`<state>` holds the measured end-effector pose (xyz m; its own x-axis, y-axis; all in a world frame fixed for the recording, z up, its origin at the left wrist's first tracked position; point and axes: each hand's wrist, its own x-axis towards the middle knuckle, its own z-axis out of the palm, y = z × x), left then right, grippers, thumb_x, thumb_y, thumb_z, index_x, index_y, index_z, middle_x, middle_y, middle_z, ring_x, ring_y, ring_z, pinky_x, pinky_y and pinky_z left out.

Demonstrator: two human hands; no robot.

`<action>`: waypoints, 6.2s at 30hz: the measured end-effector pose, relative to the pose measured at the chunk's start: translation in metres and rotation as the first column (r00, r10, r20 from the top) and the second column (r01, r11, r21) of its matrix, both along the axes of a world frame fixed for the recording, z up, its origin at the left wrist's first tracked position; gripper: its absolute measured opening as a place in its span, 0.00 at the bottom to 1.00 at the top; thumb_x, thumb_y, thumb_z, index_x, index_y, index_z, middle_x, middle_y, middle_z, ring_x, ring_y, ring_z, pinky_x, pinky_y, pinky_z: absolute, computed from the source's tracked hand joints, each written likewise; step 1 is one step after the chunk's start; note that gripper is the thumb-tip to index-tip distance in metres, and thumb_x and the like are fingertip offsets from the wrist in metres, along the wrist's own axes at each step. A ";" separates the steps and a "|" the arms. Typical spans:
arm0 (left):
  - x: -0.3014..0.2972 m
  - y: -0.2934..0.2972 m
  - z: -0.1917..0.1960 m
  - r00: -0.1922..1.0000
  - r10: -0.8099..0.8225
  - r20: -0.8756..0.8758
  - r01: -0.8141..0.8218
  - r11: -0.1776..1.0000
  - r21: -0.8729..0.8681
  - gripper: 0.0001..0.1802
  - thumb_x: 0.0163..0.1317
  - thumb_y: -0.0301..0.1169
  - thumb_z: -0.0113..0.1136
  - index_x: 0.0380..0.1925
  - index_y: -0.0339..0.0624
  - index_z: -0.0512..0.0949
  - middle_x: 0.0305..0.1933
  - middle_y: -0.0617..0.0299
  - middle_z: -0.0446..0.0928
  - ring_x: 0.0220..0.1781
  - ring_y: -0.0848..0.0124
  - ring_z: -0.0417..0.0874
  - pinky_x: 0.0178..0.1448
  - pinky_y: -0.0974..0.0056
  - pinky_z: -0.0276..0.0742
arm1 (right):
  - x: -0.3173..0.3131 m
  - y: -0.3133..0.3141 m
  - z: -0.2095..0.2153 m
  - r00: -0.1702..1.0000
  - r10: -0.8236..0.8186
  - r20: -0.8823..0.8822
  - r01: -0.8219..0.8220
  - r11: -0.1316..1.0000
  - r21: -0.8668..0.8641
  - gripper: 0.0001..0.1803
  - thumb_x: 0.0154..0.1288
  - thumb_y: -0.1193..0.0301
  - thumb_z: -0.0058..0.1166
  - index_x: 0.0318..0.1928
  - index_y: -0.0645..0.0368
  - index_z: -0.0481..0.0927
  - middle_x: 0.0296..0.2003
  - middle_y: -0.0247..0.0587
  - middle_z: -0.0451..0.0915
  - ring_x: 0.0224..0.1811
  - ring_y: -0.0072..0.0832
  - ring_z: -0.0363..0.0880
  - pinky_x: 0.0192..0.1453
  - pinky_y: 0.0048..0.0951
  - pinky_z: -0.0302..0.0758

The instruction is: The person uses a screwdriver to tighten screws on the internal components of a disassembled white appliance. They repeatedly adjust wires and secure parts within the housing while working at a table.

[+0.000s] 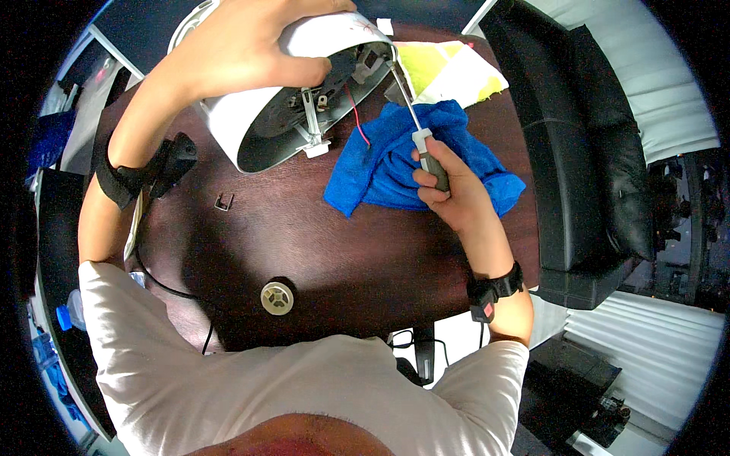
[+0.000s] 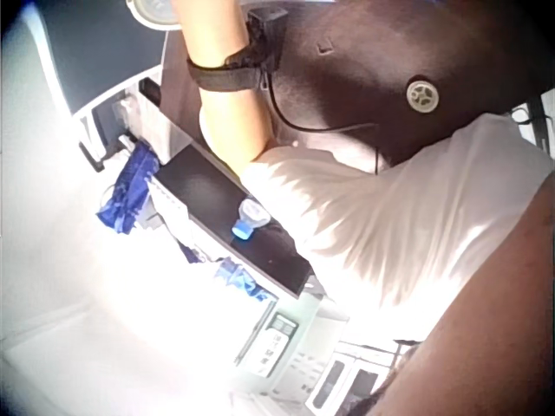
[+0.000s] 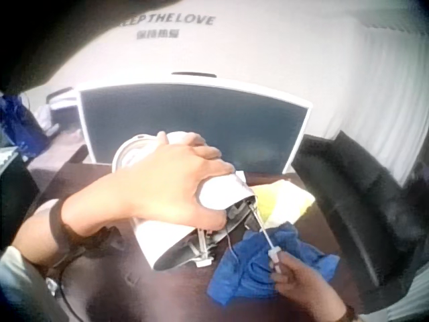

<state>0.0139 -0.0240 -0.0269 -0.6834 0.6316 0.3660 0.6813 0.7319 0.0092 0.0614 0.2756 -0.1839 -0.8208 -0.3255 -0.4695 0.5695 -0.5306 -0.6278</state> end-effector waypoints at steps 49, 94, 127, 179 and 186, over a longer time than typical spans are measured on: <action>-0.042 -0.036 -0.010 0.978 -0.206 -0.015 0.207 0.978 0.010 0.45 0.38 0.51 0.57 0.61 0.42 0.78 0.68 0.45 0.73 0.72 0.45 0.68 0.76 0.44 0.59 | -0.015 -0.010 -0.036 0.330 0.531 -0.781 0.893 0.093 0.440 0.18 0.58 0.72 0.70 0.45 0.61 0.76 0.40 0.47 0.80 0.37 0.42 0.83 0.36 0.34 0.79; -0.092 -0.096 -0.009 0.941 -0.213 0.264 0.134 0.948 0.288 0.38 0.57 0.51 0.47 0.63 0.38 0.76 0.65 0.48 0.77 0.64 0.55 0.75 0.72 0.55 0.62 | -0.037 -0.066 0.038 0.757 0.213 -0.617 0.355 0.659 0.663 0.14 0.63 0.66 0.67 0.39 0.58 0.75 0.31 0.38 0.78 0.27 0.24 0.77 0.23 0.26 0.68; -0.017 -0.048 0.028 0.932 0.323 0.165 -0.339 0.938 0.074 0.30 0.65 0.47 0.63 0.55 0.32 0.72 0.40 0.38 0.84 0.46 0.48 0.87 0.53 0.53 0.82 | -0.056 -0.079 0.052 0.196 0.587 -0.786 0.863 0.277 0.422 0.14 0.65 0.64 0.60 0.37 0.64 0.74 0.28 0.58 0.81 0.33 0.55 0.82 0.37 0.49 0.76; -0.038 -0.073 0.017 0.984 -0.045 0.170 0.016 0.985 0.171 0.17 0.72 0.44 0.52 0.46 0.43 0.80 0.38 0.45 0.85 0.42 0.46 0.86 0.49 0.49 0.80 | 0.005 -0.066 0.098 0.248 0.889 -0.385 0.968 -0.214 0.128 0.12 0.64 0.64 0.61 0.45 0.54 0.81 0.38 0.40 0.80 0.38 0.39 0.84 0.39 0.36 0.81; -0.042 -0.073 0.018 0.985 -0.077 0.154 0.050 0.984 0.169 0.17 0.72 0.43 0.53 0.46 0.43 0.81 0.41 0.45 0.85 0.45 0.46 0.85 0.50 0.49 0.80 | 0.002 -0.066 0.122 0.247 0.923 -0.295 0.965 -0.204 0.167 0.12 0.64 0.66 0.62 0.45 0.55 0.80 0.38 0.39 0.79 0.36 0.38 0.83 0.37 0.35 0.79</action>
<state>-0.0282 -0.0974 -0.0094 -0.7017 0.6161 0.3577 0.7065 0.6665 0.2380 0.0629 0.2094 -0.0620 -0.5604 -0.5381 0.6297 -0.4302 0.8387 0.3339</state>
